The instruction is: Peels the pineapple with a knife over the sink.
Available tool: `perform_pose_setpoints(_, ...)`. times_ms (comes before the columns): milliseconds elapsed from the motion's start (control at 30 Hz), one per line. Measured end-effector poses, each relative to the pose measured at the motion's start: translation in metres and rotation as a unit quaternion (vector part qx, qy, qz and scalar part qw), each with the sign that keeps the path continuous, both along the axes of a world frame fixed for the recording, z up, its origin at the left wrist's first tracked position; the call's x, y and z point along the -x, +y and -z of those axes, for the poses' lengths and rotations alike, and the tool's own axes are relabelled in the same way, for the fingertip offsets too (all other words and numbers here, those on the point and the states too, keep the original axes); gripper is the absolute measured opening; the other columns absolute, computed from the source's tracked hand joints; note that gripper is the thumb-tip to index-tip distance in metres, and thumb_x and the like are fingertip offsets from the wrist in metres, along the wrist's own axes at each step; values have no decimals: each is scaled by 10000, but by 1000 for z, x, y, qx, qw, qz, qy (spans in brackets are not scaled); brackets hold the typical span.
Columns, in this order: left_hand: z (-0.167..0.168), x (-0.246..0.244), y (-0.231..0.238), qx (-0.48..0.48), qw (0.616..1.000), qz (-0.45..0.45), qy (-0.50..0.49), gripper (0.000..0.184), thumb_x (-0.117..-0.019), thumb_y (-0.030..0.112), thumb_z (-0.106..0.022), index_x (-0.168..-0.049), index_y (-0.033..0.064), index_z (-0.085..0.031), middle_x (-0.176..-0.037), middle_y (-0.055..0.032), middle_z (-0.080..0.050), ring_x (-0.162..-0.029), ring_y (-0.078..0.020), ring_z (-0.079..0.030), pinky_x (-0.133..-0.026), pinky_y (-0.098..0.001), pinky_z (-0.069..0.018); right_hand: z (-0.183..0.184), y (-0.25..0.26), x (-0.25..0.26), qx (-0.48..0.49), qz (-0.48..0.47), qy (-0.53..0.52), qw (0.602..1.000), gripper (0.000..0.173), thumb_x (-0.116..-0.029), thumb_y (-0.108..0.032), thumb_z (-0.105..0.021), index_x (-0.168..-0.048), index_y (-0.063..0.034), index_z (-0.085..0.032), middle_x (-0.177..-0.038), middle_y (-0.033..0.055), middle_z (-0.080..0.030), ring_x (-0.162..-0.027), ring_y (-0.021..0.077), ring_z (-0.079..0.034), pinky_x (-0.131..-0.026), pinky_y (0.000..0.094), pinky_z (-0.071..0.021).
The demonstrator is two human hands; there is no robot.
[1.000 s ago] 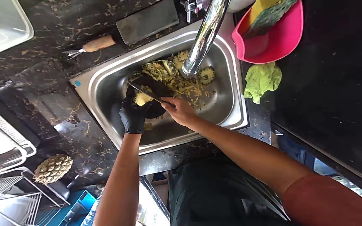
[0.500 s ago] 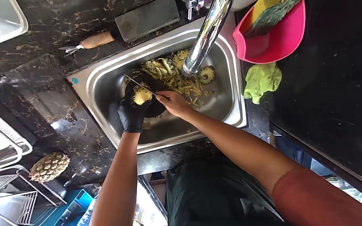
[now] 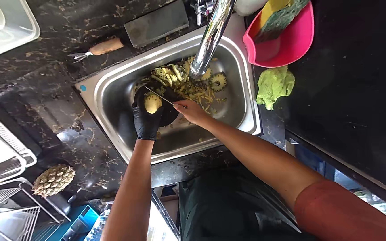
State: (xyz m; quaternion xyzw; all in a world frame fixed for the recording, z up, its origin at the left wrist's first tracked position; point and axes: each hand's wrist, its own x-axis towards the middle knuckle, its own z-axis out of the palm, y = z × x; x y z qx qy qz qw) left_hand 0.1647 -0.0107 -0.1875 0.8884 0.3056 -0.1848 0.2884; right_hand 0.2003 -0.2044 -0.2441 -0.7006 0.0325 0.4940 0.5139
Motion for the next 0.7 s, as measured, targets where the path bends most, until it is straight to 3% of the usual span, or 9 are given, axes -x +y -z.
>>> perform_pose_setpoints(33,10,5,2,2,999,-10,-41,907,-759,327,-893,-1534,232,-431,-1513,-131,-478,-1386,-270,-481,-1142,-491,-428,-1,-12,-2,12,-10,-9,1000,401,-1067,-458,-516,-1355,-237,-685,-1289,51,-703,-1154,213,-675,-996,520,-537)
perform_pose_setpoints(133,-11,-9,0,60,998,-32,13,882,-793,185,-890,-1538,180,-418,-1572,-171,-386,-1438,-315,-410,-1161,-528,-382,-3,-40,-12,19,25,-23,999,408,-1066,-441,-523,-1354,-200,-683,-1171,97,-723,-945,225,-698,-849,494,-572)
perform_pose_setpoints(233,17,9,24,66,995,43,-58,906,-722,188,-908,-1508,207,-456,-1550,-149,-421,-1422,-289,-432,-1160,-509,-404,-11,-40,-16,26,14,-47,998,410,-1062,-469,-511,-1373,-255,-672,-1249,37,-716,-1068,187,-694,-942,497,-559)
perform_pose_setpoints(300,22,13,31,74,991,72,-86,937,-715,236,-914,-1525,200,-444,-1577,-115,-413,-1447,-253,-413,-1192,-470,-380,-26,-25,-9,39,-11,-95,995,423,-1055,-505,-502,-1393,-300,-652,-1225,28,-726,-1051,212,-701,-915,549,-558)
perform_pose_setpoints(400,-10,4,10,46,998,34,-35,1095,-667,248,-946,-1561,71,-338,-1571,-181,-397,-1452,-277,-400,-1207,-444,-350,-46,1,2,51,-79,-163,982,420,-1054,-517,-486,-1423,-364,-618,-1236,-5,-735,-1075,230,-711,-908,587,-559)
perform_pose_setpoints(467,-54,-20,-17,23,998,10,60,956,-775,201,-891,-1534,-6,-347,-1526,-219,-445,-1426,-298,-422,-1185,-462,-337,-50,12,5,49,-111,-194,974,412,-1060,-484,-500,-1429,-345,-617,-1159,47,-752,-1018,275,-718,-836,604,-552)
perform_pose_setpoints(567,-32,7,-7,-26,999,-1,-47,720,-820,288,-856,-1398,-4,-542,-1321,-211,-620,-1247,-295,-593,-1081,-471,-466,-45,18,5,60,-144,-178,971,431,-1061,-518,-466,-1470,-416,-555,-1219,10,-735,-1097,244,-702,-880,582,-553)
perform_pose_setpoints(633,-39,1,-4,-17,999,-29,9,668,-836,307,-853,-1384,47,-573,-1315,-166,-634,-1248,-268,-597,-1098,-474,-451,-43,17,6,54,-135,-176,974,427,-1060,-511,-476,-1465,-408,-565,-1208,23,-737,-1088,252,-704,-874,580,-555)
perform_pose_setpoints(700,-54,-15,-13,-31,996,-24,81,588,-858,267,-831,-1334,10,-600,-1218,-229,-657,-1150,-365,-622,-1008,-587,-453,-41,14,8,51,-129,-175,975,427,-1060,-509,-480,-1463,-400,-570,-1193,31,-741,-1070,255,-707,-867,576,-554)
